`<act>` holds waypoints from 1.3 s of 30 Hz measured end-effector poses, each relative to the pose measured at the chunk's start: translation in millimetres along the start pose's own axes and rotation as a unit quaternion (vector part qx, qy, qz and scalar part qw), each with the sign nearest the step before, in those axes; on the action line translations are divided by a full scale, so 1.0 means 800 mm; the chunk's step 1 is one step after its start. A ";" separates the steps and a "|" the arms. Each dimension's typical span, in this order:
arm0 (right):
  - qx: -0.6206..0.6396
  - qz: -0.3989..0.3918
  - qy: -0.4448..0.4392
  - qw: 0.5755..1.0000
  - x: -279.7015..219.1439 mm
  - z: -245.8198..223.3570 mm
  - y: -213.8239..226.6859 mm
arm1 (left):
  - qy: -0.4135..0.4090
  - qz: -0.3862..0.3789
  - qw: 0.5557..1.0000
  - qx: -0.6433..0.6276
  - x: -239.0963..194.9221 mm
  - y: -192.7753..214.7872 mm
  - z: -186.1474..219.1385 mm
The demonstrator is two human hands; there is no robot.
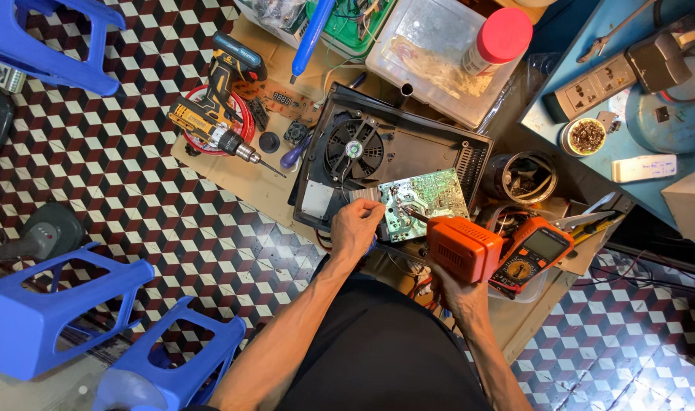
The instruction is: The person works on a circuit board inside a disassembled electronic device. They use pliers to trim component leads, then use a hot air gun to heat solder joints on the board. The person repeatedly flips the board and applies heat to different areas.
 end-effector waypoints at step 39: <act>0.064 -0.021 0.063 0.996 -0.011 -0.034 -0.008 | -0.036 0.004 0.999 -0.004 -0.001 -0.001 0.002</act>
Point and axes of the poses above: each hand's wrist, its own x-axis towards the middle knuckle, its own y-axis out of the back of the hand, z = x × y, the point moved 5 cm from there along x, towards the middle knuckle, and after that the axes turned 7 degrees about -z, right-handed, at the moved point
